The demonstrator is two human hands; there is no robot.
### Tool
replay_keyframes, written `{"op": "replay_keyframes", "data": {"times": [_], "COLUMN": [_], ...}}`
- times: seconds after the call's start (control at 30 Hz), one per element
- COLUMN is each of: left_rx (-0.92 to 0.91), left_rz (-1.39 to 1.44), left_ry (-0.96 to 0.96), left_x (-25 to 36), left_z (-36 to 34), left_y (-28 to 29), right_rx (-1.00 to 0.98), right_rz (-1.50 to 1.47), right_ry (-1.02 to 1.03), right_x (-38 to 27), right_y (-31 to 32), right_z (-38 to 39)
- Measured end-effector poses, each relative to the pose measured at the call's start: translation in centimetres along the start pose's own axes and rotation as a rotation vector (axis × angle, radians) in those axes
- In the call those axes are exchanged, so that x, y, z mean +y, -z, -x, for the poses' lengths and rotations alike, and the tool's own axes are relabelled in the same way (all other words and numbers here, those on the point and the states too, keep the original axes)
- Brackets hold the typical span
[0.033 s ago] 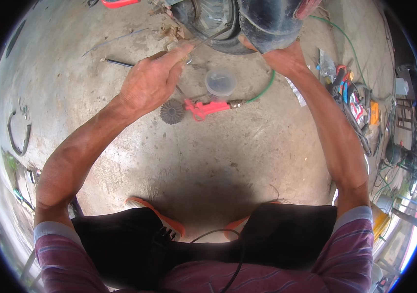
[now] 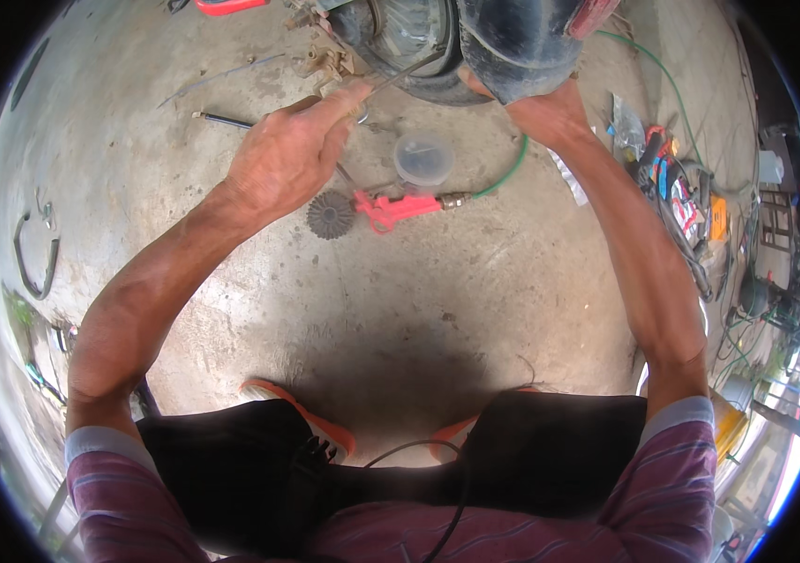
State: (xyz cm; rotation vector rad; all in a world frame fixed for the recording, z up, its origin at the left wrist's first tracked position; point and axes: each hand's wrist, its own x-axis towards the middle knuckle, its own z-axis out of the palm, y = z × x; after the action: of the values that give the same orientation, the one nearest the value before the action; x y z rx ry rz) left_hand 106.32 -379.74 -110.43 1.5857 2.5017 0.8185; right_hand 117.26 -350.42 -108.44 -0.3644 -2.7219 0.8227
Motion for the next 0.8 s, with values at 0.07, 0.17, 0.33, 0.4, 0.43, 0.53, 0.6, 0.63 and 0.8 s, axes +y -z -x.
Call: {"op": "replay_keyframes", "data": {"times": [0.07,0.17,0.33,0.4,0.43,0.53,0.6,0.63,0.8], "left_rx": [0.002,-0.025,-0.063,-0.138,-0.142,-0.121,-0.065,-0.112,-0.350], "left_rz": [-0.091,-0.208,-0.233,-0.258,-0.245,-0.153,-0.025,0.079,0.660], "left_ry": [-0.025,0.002,0.020,0.027,0.032,0.032,0.012,0.111,0.775], "left_x": [-0.1,0.2,0.1,0.2,0.4,0.5,-0.3,0.2,5.4], "left_z": [-0.6,-1.2,-2.1,-2.9,-3.0,-2.8,-2.3,-2.2,-0.3], "left_y": [0.7,1.9,2.3,3.0,3.2,3.0,2.1,2.0,1.2], "right_rx": [0.135,0.162,0.045,0.060,0.061,0.017,0.082,0.101,0.028], "right_rz": [-0.035,-0.039,-0.038,-0.036,-0.002,0.054,0.082,0.102,0.357], "right_ry": [0.089,0.169,0.061,0.019,-0.004,-0.045,0.005,0.045,0.228], "right_x": [-1.1,-0.9,-0.5,0.1,-0.1,-0.9,0.3,0.3,4.9], "right_y": [-0.2,-0.7,-0.8,-1.1,-0.8,-0.3,-0.9,-1.1,-2.0], "right_z": [0.4,0.2,0.2,0.7,0.8,0.7,0.5,0.7,-1.3]}}
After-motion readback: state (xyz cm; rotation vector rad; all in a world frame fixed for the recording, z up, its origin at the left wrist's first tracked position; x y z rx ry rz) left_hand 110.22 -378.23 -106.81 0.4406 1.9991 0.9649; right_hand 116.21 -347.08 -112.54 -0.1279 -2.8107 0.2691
